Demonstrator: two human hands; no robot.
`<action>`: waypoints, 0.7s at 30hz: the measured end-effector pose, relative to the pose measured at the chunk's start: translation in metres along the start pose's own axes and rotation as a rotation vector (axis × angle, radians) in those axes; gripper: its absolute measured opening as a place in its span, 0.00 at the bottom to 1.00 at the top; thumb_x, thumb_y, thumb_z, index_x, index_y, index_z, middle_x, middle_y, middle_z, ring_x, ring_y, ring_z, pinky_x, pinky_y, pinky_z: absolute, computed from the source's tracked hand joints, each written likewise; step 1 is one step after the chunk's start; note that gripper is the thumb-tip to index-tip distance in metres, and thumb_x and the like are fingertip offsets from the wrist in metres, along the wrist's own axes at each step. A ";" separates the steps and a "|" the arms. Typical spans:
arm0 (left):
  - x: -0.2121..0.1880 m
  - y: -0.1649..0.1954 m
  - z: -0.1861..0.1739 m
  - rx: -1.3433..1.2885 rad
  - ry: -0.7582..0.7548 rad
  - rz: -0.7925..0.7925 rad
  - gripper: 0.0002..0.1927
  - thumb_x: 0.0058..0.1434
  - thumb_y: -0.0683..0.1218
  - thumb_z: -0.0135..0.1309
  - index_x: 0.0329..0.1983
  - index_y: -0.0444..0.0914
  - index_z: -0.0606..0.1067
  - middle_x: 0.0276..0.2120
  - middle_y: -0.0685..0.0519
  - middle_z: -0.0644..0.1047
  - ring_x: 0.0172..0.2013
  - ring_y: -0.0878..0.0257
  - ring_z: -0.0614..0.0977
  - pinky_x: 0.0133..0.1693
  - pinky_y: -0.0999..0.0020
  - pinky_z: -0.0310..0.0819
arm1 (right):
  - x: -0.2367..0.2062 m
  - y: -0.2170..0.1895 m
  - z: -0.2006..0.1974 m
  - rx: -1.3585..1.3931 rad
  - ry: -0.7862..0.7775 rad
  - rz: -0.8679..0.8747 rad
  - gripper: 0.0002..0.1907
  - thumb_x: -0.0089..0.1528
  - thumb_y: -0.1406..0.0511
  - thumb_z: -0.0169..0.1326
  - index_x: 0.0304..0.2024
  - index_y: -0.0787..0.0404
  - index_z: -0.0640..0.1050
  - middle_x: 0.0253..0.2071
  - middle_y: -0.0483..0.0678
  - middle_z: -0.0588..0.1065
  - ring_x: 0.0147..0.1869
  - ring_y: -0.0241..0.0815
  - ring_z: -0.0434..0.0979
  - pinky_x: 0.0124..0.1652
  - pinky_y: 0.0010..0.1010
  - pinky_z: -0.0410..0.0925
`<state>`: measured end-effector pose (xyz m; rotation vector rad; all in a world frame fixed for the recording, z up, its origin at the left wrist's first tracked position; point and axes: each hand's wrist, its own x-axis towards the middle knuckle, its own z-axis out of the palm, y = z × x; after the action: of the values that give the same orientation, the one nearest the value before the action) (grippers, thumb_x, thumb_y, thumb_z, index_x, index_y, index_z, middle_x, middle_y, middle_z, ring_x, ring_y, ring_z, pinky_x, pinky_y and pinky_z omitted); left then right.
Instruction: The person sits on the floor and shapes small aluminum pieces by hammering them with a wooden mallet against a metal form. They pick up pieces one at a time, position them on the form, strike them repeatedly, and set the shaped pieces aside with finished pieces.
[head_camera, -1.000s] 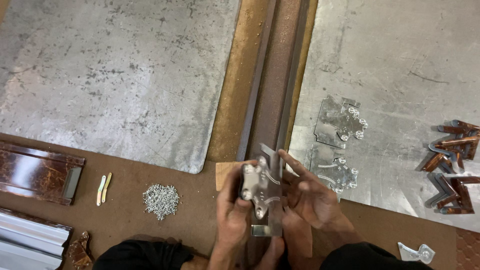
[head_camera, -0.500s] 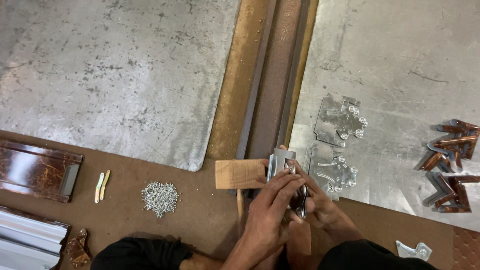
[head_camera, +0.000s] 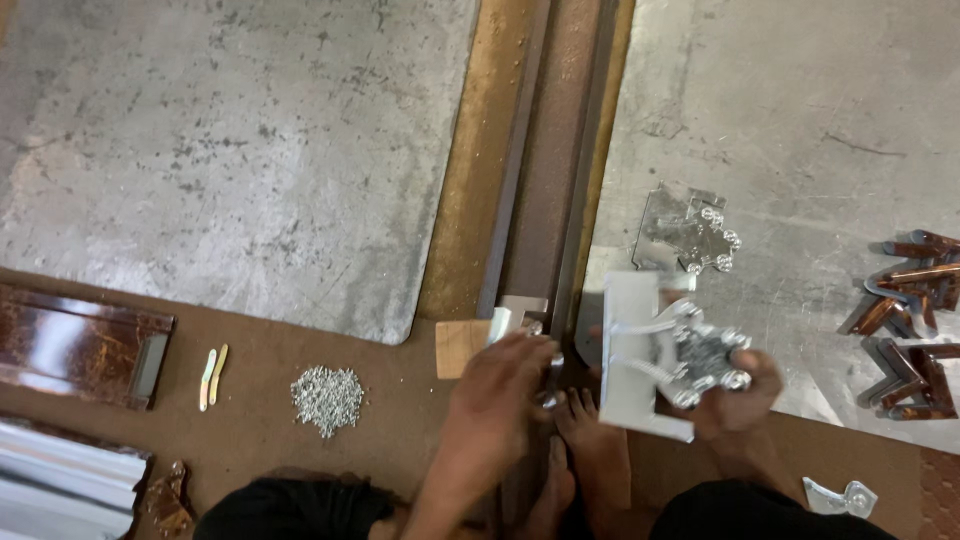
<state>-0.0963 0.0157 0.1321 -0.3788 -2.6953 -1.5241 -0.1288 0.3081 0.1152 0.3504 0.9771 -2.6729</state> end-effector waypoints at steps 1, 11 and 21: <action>0.005 0.002 0.007 0.276 -0.005 0.132 0.31 0.56 0.41 0.55 0.65 0.33 0.70 0.64 0.45 0.73 0.67 0.49 0.73 0.63 0.49 0.70 | 0.003 -0.004 -0.002 -0.017 0.072 -0.021 0.39 0.60 0.65 0.55 0.72 0.70 0.60 0.60 0.59 0.69 0.57 0.49 0.77 0.52 0.39 0.77; -0.031 -0.030 0.030 0.173 0.556 -0.310 0.16 0.66 0.42 0.55 0.58 0.38 0.76 0.50 0.45 0.76 0.50 0.51 0.80 0.49 0.56 0.77 | 0.023 0.085 0.020 -0.486 0.244 0.123 0.29 0.68 0.59 0.46 0.71 0.58 0.65 0.56 0.58 0.76 0.50 0.50 0.80 0.44 0.41 0.74; -0.038 -0.079 0.020 0.634 0.212 -0.325 0.30 0.48 0.46 0.64 0.55 0.33 0.74 0.44 0.40 0.75 0.41 0.44 0.80 0.39 0.51 0.77 | 0.025 0.113 -0.037 -0.904 0.090 -0.097 0.32 0.65 0.61 0.56 0.70 0.62 0.66 0.57 0.51 0.69 0.58 0.37 0.70 0.58 0.29 0.65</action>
<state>-0.0746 -0.0141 0.0496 0.2365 -2.9504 -0.6111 -0.1097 0.2450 0.0126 0.2147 2.0994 -1.9974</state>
